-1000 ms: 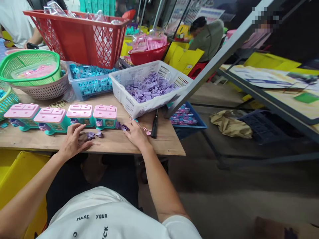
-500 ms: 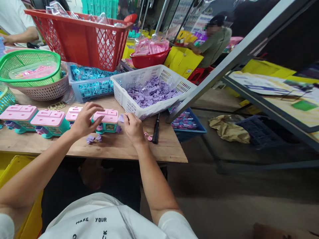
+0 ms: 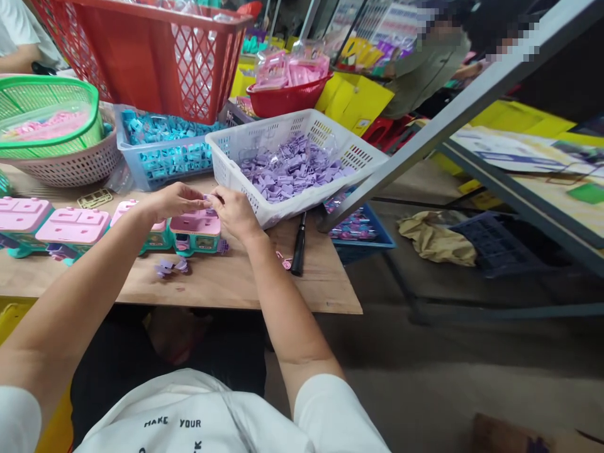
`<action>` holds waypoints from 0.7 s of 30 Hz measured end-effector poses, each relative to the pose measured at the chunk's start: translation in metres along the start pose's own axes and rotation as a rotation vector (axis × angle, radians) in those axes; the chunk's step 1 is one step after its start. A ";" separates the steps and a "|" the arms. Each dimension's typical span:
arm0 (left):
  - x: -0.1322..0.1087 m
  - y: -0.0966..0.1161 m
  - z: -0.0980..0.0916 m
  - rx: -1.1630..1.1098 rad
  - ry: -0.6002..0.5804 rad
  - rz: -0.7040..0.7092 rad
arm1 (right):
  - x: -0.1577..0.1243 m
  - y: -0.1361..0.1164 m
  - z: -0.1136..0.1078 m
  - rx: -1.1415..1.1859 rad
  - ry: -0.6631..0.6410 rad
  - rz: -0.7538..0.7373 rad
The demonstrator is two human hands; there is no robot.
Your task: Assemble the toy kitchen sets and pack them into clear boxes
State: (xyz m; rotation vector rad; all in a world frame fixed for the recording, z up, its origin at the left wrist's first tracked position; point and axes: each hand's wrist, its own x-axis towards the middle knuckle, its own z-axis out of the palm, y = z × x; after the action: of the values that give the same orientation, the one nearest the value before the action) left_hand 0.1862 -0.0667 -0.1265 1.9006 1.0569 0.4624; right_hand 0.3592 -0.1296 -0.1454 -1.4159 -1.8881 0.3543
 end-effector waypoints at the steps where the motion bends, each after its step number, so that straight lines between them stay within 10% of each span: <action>1: 0.001 0.000 -0.001 -0.001 -0.012 -0.007 | 0.000 0.001 0.001 0.005 0.012 -0.009; 11: 0.009 0.000 -0.003 0.076 -0.056 -0.049 | -0.005 0.012 0.009 -0.044 0.025 -0.145; 21: 0.002 0.003 -0.001 0.011 0.041 -0.034 | -0.037 0.021 0.018 0.067 0.154 0.020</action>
State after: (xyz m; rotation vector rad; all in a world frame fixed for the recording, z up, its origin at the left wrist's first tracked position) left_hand 0.1877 -0.0655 -0.1232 1.8869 1.1182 0.4791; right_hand 0.3659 -0.1520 -0.1853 -1.3786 -1.7235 0.3068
